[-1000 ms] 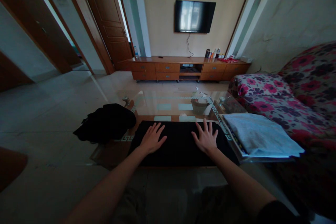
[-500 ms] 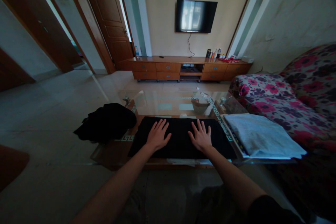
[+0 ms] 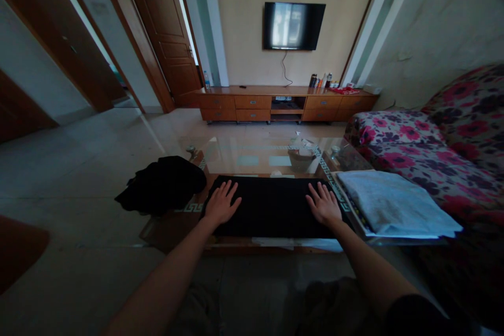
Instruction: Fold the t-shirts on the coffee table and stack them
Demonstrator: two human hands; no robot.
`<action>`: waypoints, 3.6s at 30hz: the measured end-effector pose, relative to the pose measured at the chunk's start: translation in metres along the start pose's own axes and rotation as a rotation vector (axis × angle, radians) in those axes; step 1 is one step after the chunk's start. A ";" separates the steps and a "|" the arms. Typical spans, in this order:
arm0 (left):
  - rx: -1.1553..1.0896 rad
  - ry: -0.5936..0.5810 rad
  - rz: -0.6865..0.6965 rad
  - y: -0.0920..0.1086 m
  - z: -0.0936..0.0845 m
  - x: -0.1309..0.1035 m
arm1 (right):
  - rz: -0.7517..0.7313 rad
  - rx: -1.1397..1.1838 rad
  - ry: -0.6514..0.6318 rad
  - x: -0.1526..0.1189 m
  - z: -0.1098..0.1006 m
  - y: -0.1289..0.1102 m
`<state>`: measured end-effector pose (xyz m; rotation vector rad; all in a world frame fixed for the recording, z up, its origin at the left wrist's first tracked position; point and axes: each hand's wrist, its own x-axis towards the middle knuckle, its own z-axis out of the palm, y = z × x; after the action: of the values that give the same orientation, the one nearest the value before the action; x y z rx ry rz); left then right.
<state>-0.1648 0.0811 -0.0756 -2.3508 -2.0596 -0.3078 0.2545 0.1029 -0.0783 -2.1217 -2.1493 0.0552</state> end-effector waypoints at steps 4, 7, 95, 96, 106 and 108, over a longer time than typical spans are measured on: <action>0.036 0.023 -0.105 -0.029 0.005 -0.001 | 0.084 -0.013 0.003 0.004 0.003 0.027; 0.035 0.022 -0.126 -0.034 0.009 0.000 | 0.091 -0.014 -0.011 0.006 0.006 0.029; -2.480 -0.409 -0.890 0.151 -0.052 -0.012 | 0.506 1.829 -0.459 0.000 -0.067 -0.075; -2.432 -0.424 -0.950 0.151 -0.051 -0.013 | 0.522 1.787 -0.442 -0.001 -0.063 -0.072; -2.037 -0.302 -1.246 0.141 -0.030 -0.013 | 0.508 1.481 -0.323 0.002 -0.048 -0.053; -1.983 -0.277 -1.250 0.141 -0.029 -0.014 | 0.510 1.402 -0.267 0.004 -0.047 -0.052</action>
<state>-0.0321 0.0437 -0.0315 0.1657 -3.5521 -3.0637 0.2078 0.1031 -0.0261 -1.6014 -0.8836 1.4267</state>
